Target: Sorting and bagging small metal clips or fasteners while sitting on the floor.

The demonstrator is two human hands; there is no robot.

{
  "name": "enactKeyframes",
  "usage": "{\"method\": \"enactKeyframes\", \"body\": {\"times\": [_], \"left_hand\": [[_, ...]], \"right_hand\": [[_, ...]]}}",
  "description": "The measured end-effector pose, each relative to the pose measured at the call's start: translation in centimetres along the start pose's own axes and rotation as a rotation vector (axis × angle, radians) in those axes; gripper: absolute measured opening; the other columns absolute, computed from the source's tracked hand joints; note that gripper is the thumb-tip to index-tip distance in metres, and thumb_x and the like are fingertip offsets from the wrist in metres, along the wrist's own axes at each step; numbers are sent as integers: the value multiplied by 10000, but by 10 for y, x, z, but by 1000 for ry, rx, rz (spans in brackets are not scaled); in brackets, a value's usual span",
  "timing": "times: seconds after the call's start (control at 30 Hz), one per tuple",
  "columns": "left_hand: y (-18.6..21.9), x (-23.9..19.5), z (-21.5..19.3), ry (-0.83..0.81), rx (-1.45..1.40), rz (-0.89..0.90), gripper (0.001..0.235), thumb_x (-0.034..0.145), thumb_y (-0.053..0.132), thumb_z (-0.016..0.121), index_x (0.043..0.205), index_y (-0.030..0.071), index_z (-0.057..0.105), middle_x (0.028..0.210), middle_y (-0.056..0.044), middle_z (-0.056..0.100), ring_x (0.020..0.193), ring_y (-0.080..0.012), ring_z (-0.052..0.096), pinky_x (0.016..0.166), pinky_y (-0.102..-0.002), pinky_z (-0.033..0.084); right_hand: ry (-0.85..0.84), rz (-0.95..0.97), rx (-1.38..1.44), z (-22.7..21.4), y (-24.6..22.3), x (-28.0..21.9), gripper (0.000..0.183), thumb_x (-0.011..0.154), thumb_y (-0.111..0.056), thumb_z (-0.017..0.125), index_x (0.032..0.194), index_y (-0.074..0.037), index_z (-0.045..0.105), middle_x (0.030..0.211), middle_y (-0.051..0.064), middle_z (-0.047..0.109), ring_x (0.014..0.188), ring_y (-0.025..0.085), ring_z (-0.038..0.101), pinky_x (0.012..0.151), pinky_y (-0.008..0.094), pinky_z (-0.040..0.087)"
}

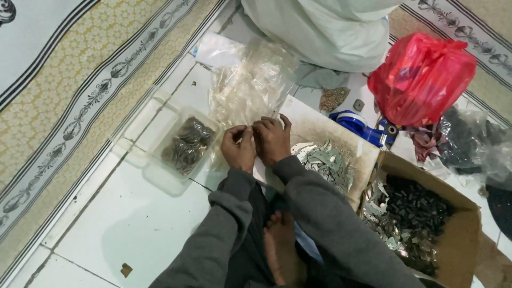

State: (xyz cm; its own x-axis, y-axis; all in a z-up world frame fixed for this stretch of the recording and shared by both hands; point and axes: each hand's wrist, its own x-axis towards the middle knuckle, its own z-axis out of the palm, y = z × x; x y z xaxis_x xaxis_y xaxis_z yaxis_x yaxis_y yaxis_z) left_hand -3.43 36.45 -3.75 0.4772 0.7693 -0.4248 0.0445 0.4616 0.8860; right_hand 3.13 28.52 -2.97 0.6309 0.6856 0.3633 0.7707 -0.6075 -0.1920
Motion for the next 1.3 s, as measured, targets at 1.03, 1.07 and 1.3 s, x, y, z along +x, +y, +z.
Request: {"method": "enactKeyframes", "body": {"times": [1.03, 1.07, 1.3], "left_hand": [[-11, -119, -100, -560, -98, -268, 300, 751, -27, 861, 1015, 9, 723, 770, -101, 650, 616, -153, 600, 506, -254, 516], [-16, -116, -101, -586, -67, -208, 193, 776, 6, 852, 928, 6, 732, 747, -101, 634, 656, -167, 601, 552, -280, 506], [36, -146, -86, -532, -10, -16, 125, 835, 3, 861, 865, -32, 745, 722, -101, 689, 682, -136, 628, 605, -328, 551]], "right_hand": [[155, 956, 1306, -153, 117, -45, 267, 870, -12, 768, 1127, -47, 704, 850, 35, 690, 667, 117, 698, 545, 257, 597], [155, 965, 1318, -155, 116, -44, 294, 865, -8, 764, 1151, -32, 702, 843, 31, 679, 662, 118, 693, 547, 256, 602], [118, 723, 663, -145, 127, -56, 459, 920, -227, 815, 1312, -64, 643, 1236, 172, 650, 1244, 369, 646, 1007, 509, 546]]}}
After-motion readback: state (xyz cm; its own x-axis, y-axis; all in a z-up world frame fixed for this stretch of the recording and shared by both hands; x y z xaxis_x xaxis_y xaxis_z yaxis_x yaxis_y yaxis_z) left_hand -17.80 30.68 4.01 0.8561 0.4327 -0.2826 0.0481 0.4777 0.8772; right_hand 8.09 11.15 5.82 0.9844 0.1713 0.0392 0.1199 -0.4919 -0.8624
